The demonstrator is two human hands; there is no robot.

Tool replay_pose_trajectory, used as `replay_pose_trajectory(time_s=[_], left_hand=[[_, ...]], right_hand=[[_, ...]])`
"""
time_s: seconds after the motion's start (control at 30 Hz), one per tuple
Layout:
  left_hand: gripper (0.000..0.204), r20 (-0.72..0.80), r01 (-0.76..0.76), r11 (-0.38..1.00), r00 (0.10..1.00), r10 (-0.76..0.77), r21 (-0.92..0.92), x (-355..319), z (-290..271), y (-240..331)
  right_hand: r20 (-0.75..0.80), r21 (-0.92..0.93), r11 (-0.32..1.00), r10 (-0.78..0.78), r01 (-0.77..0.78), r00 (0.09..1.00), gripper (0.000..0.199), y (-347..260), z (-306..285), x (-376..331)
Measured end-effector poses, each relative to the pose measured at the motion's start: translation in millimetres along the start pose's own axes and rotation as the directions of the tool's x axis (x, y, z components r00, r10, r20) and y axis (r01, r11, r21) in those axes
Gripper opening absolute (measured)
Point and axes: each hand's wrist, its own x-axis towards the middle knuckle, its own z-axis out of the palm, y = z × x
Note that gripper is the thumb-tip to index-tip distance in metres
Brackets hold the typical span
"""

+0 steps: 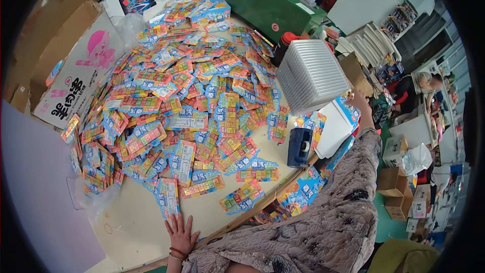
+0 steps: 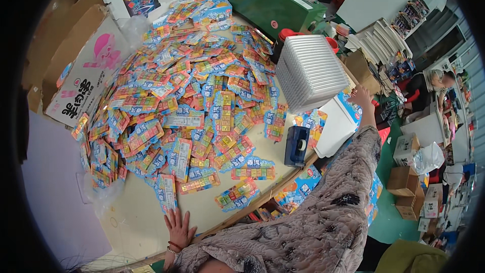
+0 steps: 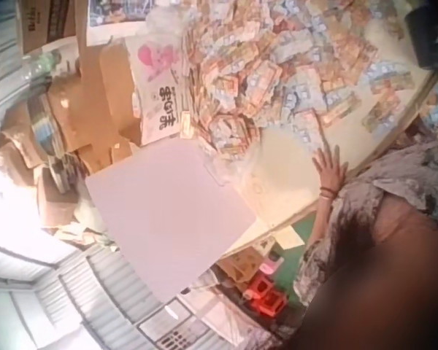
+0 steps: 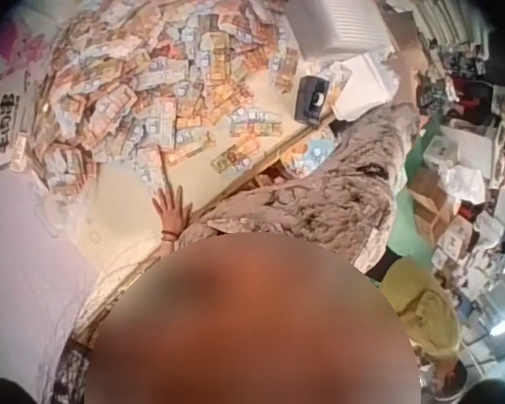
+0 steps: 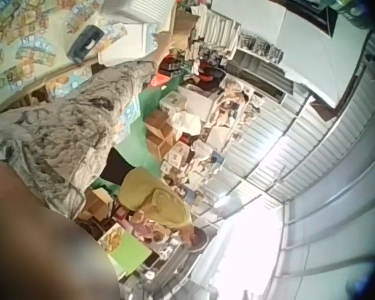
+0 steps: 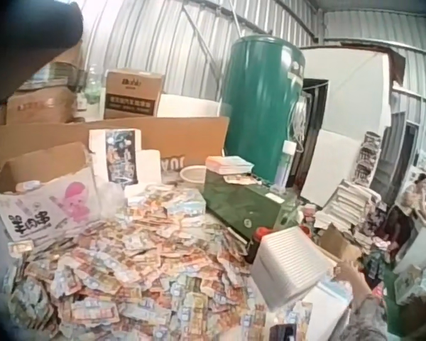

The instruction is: Sorting and packing small colorful packets into a cardboard box on a factory workstation.

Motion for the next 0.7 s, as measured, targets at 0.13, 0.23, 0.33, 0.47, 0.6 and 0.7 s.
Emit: replay_pose_trajectory(time_s=[0.13, 0.23, 0.33, 0.47, 0.6, 0.7], left_hand=[[0.069, -0.012, -0.006, 1.0, 1.0, 0.005, -0.017, 0.6, -0.3, -1.0], [0.068, -0.035, 0.019, 0.999, 0.999, -0.018, 0.033, -2.0, -0.5, -1.8], [0.067, -0.038, 0.014, 0.999, 0.999, -0.013, 0.033, -2.5, -7.2, 0.7], [0.065, -0.038, -0.022, 1.0, 0.999, 0.021, -0.022, -0.9, -4.4, -2.4], [0.065, -0.058, -0.056, 0.998, 0.997, 0.055, -0.016, -1.2, 0.5, -3.1], [0.064, -0.023, -0.011, 1.0, 1.0, 0.011, 0.01, -3.0, 0.3, -1.2]], right_hand=[[-0.14, 0.047, 0.996, -0.068, 0.075, 0.988, 0.113, 18.7, 17.8, -9.4], [-0.02, -0.126, 0.99, 0.057, -0.059, 0.998, 0.116, -45.5, 38.4, -46.3], [0.116, -0.109, 0.994, -0.012, 0.025, 0.993, 0.109, -56.4, 43.9, -36.1], [0.135, -0.127, 0.967, -0.205, 0.222, 0.969, 0.077, -4.7, 53.0, 45.0], [-0.11, 0.072, 0.839, -0.531, 0.54, 0.84, 0.054, 11.1, 71.6, 72.6], [-0.376, -0.352, 0.813, -0.576, 0.464, 0.726, 0.043, -8.5, 108.5, 65.1]])
